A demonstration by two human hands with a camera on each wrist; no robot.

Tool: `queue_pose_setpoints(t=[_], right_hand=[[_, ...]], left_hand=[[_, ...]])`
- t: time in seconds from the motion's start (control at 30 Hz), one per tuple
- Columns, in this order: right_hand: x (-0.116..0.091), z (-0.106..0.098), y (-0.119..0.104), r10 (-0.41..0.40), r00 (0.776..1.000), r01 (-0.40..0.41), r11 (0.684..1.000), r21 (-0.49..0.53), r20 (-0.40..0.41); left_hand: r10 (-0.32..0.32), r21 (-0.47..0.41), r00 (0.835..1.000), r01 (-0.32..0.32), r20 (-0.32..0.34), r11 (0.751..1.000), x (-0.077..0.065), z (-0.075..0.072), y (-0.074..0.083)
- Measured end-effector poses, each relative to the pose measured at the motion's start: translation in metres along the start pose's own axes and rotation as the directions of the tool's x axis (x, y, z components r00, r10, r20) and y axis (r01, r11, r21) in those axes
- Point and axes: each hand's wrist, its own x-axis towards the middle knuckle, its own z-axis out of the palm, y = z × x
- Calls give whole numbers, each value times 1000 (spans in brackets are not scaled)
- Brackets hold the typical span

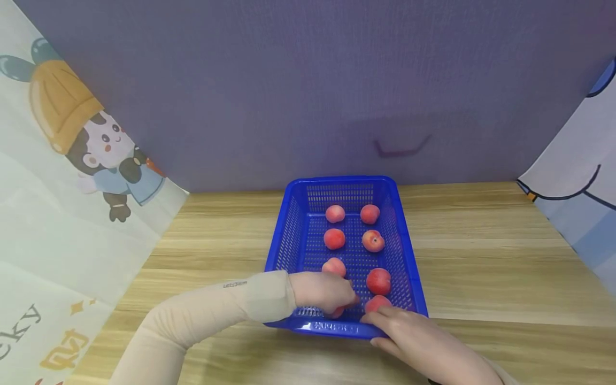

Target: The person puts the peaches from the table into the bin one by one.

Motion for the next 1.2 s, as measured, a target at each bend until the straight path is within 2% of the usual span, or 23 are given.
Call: queue_pose_setpoints(t=[0.13, 0.5, 0.67, 0.87, 1.03, 1.2], right_hand=[[0, -1, -1, 15, 1000, -15, 1000, 4, 14], [1, 0, 0, 12, 1000, -13, 1000, 24, 18], [1, -1, -1, 14, 1000, -14, 1000, 16, 21], [1, -1, -1, 22, 999, -23, 999, 27, 31], [1, 1, 1, 10, 1000, -10, 1000, 23, 16], [1, 2, 3, -15, 1000, 15, 1000, 10, -17]], left_hand=[[-27, -28, 999, 28, 24, 999, 2, 1, 2], [-22, -51, 999, 23, 30, 998, 5, 5, 3], [-17, -34, 1000, 17, 19, 999, 5, 5, 4], [-16, -14, 999, 17, 48, 1000, 7, 4, 5], [-21, -67, 998, 25, 59, 997, 6, 3, 3], [-9, -97, 999, 12, 38, 995, 2, 0, 1]])
